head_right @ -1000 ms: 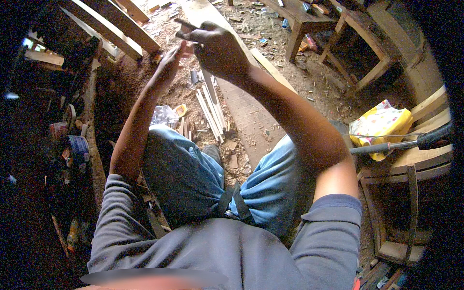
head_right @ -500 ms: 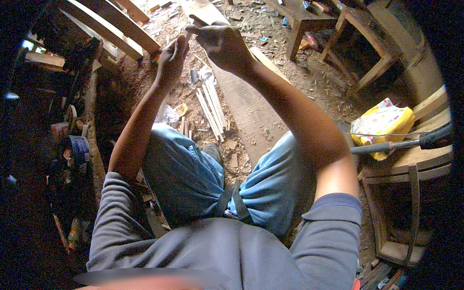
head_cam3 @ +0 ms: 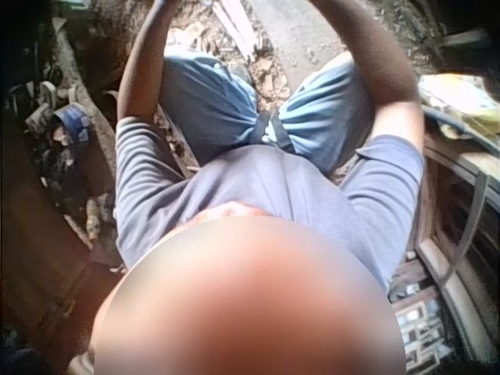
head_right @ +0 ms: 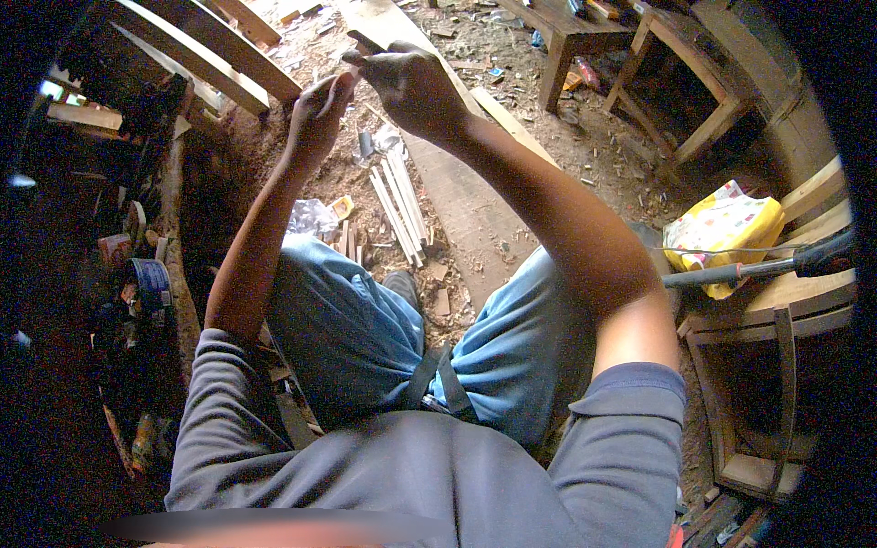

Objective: The person sits on the floor and uses a small knife to shave and shape thin wooden sticks. They hold each stick with one hand and carefully pare the edges with the other, then place the finished pieces on a pile nearby.

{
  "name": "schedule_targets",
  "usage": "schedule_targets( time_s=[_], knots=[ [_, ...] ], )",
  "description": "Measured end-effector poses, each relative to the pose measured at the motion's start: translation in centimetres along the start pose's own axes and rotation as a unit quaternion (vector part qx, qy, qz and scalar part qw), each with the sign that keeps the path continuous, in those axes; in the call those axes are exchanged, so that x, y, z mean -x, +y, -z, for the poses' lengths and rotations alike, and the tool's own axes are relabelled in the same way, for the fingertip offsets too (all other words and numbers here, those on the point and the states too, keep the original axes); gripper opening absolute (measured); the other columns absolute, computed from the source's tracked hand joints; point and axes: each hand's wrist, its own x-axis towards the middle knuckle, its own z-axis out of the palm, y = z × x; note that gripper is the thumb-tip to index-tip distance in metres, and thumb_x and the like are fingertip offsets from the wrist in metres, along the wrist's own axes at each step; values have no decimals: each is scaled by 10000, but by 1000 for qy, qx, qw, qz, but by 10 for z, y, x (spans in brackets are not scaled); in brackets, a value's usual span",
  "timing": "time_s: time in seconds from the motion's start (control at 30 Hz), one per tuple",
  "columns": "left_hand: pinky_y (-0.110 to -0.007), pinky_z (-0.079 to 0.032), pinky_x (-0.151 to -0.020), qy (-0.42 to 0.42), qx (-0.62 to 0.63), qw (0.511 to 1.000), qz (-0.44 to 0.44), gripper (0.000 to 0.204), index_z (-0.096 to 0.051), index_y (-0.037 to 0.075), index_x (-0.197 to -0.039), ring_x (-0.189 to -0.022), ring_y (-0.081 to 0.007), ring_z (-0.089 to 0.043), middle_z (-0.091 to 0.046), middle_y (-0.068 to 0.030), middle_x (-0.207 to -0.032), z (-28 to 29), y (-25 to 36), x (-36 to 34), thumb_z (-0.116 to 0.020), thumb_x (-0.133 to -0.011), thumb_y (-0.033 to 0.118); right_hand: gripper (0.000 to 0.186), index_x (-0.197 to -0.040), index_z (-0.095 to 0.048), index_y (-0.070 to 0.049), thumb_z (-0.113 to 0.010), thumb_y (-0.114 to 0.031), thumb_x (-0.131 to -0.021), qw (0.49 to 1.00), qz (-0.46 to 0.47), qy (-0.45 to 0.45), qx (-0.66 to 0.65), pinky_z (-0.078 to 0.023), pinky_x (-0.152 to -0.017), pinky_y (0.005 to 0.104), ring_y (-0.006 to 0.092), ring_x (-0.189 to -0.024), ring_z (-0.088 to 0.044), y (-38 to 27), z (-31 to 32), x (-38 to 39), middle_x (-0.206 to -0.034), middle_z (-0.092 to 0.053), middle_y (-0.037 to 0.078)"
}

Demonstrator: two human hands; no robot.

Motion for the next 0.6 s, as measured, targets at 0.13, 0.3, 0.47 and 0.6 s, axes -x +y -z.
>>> schedule_targets(
  time_s=[0.13,0.3,0.47,0.6],
  knots=[
    [-247,-381,-621,0,54,998,44,502,-651,-1,-916,-675,-78,-467,-558,32,-733,2,4,-1,-507,-1035,465,289,-1185,-713,-95,-604,-105,-917,996,81,36,26,-527,-753,376,282,-820,-651,3,-2,-3,-907,-684,159],
    [-282,-459,-685,-7,-81,997,4,546,-686,0,-1000,-732,-118,-557,-642,-20,-792,5,16,3,-499,-1021,512,296,-1180,-714,-89,-593,-86,-911,993,98,40,45,-527,-760,377,280,-829,-653,3,-1,-5,-931,-692,158],
    [-365,-457,-568,36,-98,994,-15,499,-724,62,-980,-589,-232,-619,-651,-130,-675,7,21,4,-520,-995,518,273,-1237,-700,-113,-598,-152,-986,999,34,-9,37,-506,-843,341,250,-943,-662,1,3,-2,-1015,-673,146],
    [-388,-457,-561,36,-109,993,-14,488,-721,72,-939,-585,-263,-630,-641,-134,-649,9,22,4,-523,-992,515,261,-1211,-709,-107,-598,-162,-981,1000,-15,0,6,-507,-807,358,277,-891,-656,0,1,-4,-991,-673,167]
  ],
)
